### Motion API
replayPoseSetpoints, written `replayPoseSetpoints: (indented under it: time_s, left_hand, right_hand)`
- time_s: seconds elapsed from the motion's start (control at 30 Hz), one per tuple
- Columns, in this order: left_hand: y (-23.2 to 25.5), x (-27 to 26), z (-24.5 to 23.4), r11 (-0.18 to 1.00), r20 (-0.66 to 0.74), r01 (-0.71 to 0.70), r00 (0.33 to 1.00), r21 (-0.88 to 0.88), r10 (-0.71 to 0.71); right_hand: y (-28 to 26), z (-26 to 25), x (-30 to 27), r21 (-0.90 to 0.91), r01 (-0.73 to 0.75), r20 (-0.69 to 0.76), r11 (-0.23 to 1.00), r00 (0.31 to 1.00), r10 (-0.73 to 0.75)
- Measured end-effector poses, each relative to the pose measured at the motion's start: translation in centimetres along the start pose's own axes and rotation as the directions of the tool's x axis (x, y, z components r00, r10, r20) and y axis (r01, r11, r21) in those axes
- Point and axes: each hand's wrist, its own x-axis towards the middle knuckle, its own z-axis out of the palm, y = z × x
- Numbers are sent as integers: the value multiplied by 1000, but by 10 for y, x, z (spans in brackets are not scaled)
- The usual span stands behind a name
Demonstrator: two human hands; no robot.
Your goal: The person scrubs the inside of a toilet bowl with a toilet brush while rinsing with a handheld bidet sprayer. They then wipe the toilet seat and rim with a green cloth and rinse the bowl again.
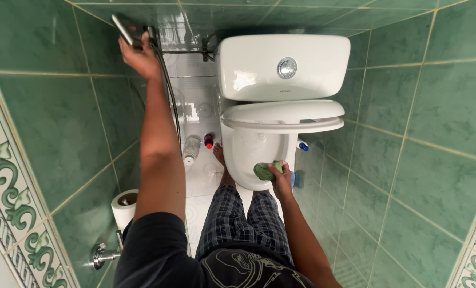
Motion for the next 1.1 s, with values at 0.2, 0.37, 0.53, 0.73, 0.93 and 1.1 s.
replayPoseSetpoints:
  time_s: [0.2,0.37,0.53,0.73,0.93,1.1]
  left_hand:
    - [8,0,-9,981,92,-192,978,17,189]
    - [26,-10,-16,977,184,-211,960,-6,209]
    - [4,-11,-19,988,215,-155,965,-8,153]
    - [-78,12,22,721,203,422,905,-549,-375]
    - [-89,-98,-27,915,230,68,973,-397,27]
    - [16,-340,-113,294,652,899,12,325,-758]
  right_hand:
    - [-3,9,-1,6,-38,50,999,998,38]
    - [-1,8,3,-18,-68,15,998,998,68]
    - [-2,2,3,19,-42,22,999,999,41]
    - [-10,7,-1,-141,191,139,971,975,-172]
    - [-57,54,-27,-474,584,258,659,808,-530]
    - [-103,99,-55,-326,934,725,147,347,-595]
